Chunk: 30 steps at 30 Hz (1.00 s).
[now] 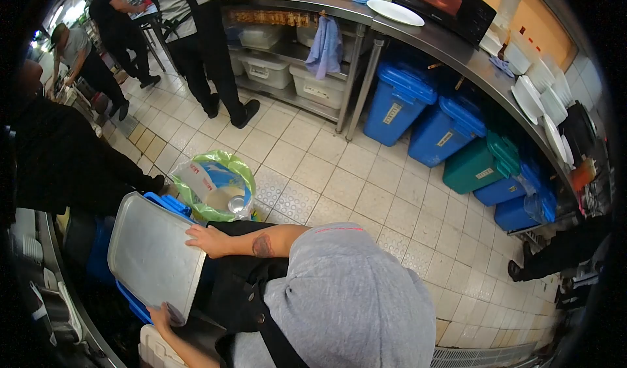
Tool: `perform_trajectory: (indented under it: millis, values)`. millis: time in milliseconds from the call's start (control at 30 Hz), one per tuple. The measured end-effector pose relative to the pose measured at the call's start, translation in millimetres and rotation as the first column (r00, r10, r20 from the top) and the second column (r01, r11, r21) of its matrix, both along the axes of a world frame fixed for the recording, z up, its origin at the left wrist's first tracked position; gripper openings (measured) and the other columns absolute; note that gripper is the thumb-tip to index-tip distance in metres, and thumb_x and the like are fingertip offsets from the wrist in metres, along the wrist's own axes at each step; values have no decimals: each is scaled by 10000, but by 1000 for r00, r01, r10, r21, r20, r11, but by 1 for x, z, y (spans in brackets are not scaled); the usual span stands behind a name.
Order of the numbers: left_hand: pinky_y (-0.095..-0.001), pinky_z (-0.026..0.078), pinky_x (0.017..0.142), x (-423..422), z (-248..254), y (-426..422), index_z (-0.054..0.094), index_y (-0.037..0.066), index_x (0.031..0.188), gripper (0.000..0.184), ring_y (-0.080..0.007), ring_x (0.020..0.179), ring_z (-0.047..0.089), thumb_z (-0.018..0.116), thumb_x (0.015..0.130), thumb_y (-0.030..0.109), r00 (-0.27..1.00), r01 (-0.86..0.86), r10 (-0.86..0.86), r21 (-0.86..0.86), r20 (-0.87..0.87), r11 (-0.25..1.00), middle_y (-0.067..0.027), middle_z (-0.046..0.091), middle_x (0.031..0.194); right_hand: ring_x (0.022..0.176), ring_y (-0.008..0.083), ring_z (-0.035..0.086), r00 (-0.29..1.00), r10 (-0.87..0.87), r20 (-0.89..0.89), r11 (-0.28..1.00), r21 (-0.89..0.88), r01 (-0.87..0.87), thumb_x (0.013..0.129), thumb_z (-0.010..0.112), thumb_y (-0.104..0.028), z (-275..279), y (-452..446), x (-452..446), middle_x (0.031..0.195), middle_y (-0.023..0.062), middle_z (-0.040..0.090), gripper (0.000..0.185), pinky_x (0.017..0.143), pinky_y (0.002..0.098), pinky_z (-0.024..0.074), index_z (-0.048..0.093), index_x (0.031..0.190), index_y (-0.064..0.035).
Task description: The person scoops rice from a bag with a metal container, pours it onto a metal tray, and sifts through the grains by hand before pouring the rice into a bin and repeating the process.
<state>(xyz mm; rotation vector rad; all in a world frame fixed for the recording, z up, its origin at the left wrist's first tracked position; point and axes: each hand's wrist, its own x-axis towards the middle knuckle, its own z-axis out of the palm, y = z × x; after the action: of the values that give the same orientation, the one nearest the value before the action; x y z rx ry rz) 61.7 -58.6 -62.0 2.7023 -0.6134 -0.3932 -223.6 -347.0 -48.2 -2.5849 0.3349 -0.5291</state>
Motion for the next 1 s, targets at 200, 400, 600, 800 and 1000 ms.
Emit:
perform_trajectory:
  millis: [200,400,600,800,1000]
  values:
    - [-363,325,1094,3,-3,-1,156,-127,1442,897,-396,1307,432,700,813,209,999,-30,30,37,13,999,-335,415,1390,1310,281,359,1000,8,6,1000,4,-8,581,741,-34,-1,-1,0,1396,108,401,763,806,426,490,524,1304,-151]
    - [-361,323,1096,3,-2,-2,166,-131,1439,887,-399,1309,427,697,811,202,1000,-27,27,27,14,999,-340,412,1389,1307,279,361,1000,8,1,1000,-3,-8,582,737,-31,0,-1,0,1392,107,405,760,800,416,492,525,1302,-152]
    - [-366,314,1105,-9,13,-7,173,-144,1430,890,-404,1317,415,693,807,221,1000,-30,30,45,3,999,-346,406,1390,1299,277,368,1000,6,0,1000,-5,-6,588,727,-24,2,0,-1,1384,106,412,739,787,410,494,535,1291,-149]
    - [-373,316,1103,-5,6,-4,183,-145,1426,890,-412,1312,418,693,804,237,1000,-25,24,32,16,999,-348,409,1386,1303,277,366,1000,1,3,1000,-10,-1,597,720,-21,1,0,0,1383,108,413,729,781,417,497,536,1290,-149]
    - [-373,319,1100,-13,17,-8,191,-146,1421,880,-412,1311,420,696,802,221,999,-36,36,17,-13,999,-345,408,1390,1310,279,361,1000,-6,7,1000,-4,6,596,720,-24,0,0,0,1390,109,410,735,788,424,497,533,1295,-151]
